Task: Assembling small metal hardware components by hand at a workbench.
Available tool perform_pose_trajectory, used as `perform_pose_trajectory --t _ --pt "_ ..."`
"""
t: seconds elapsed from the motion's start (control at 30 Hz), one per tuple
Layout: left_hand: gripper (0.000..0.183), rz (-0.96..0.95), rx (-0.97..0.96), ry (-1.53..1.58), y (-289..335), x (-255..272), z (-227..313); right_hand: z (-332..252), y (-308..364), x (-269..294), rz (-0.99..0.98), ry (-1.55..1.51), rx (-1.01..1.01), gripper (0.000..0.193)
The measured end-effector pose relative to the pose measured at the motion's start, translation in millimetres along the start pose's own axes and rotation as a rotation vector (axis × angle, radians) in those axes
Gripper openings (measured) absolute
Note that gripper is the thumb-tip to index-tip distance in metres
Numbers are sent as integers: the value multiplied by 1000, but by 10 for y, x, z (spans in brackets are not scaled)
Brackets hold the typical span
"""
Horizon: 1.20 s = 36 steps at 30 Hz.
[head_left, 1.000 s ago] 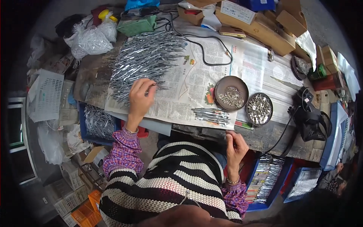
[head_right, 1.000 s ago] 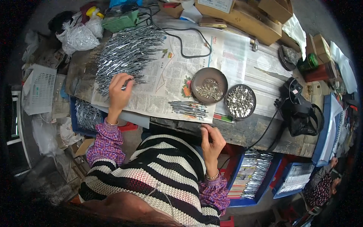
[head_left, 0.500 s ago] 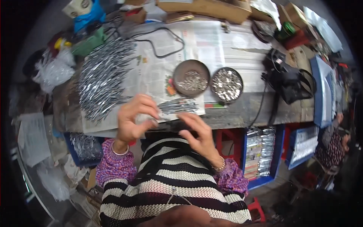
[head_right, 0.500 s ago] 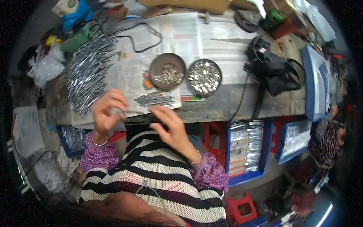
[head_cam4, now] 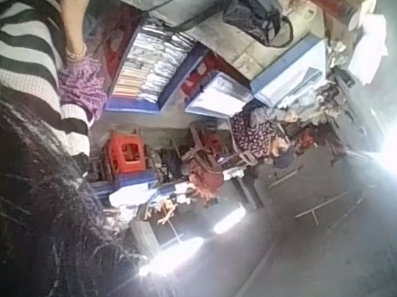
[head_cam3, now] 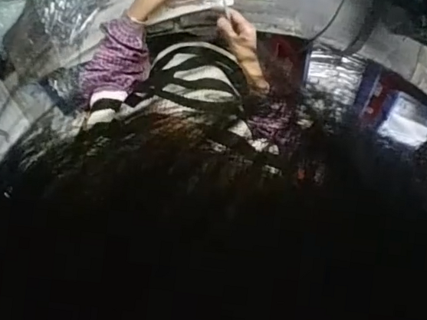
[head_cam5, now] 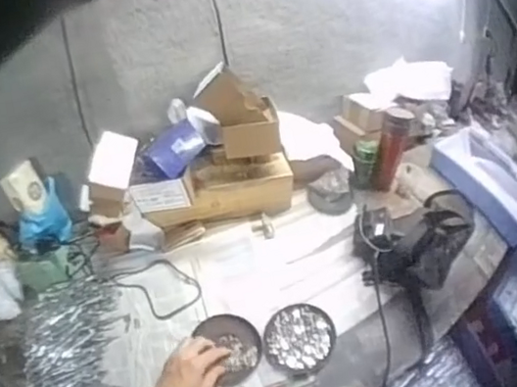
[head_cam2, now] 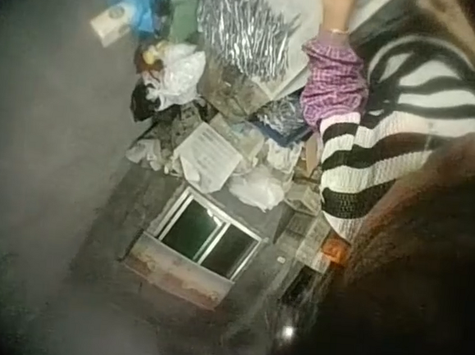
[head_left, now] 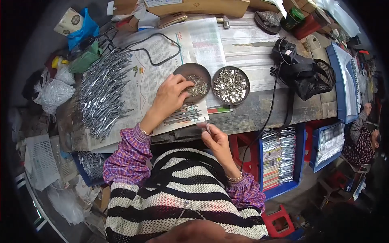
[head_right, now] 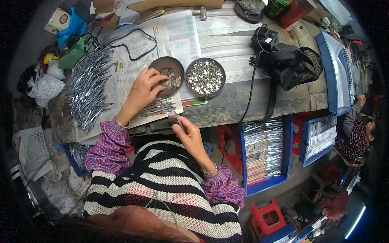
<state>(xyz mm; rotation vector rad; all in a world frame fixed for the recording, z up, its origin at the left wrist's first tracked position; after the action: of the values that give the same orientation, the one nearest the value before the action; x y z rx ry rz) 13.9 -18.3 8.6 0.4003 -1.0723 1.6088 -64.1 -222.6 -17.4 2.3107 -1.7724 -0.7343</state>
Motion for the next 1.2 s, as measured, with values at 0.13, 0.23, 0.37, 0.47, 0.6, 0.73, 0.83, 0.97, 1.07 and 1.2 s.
perform_pose_trajectory --t 0.13,0.23,0.37,0.47,0.6,0.73,0.83,0.97,1.07,1.2 --pt "16 -16 -9 7 39 -72 -43 -24 -14 24 44 -25 -3 33" --pt "11 48 -12 60 55 -98 -103 3 -11 27 34 -75 -50 33" --pt "8 108 82 177 17 -42 -95 -13 -12 29 39 -81 -53 34" --pt "8 99 253 328 17 15 -83 29 -29 24 51 -105 -74 35" --pt "9 123 251 356 23 46 -85 62 -41 1 44 -136 -35 35" --pt "8 136 263 355 23 71 -67 49 -48 -20 31 -136 -23 34" --pt "7 124 271 341 28 88 -67 48 -50 -28 39 -143 -46 34" --pt "6 66 334 413 64 111 -68 47 -57 -18 59 -132 -31 35" --pt "6 92 444 593 151 54 -124 30 -68 -21 86 -143 -5 34" --pt "5 84 529 670 155 71 -78 35 -73 -25 87 -153 -14 35"
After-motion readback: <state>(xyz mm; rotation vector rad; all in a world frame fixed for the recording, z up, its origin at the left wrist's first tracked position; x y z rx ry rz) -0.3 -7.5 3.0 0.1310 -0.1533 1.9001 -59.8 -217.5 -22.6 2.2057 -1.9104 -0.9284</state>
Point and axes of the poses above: each hand's wrist, its own y-axis away from the middle knuckle, its own x-axis out of the back of the hand, z = x × y, the point moved 1 cm from there along -y, towards the middle knuckle, and after that the axes turned 14 degrees about z, right-handed, at the moved point
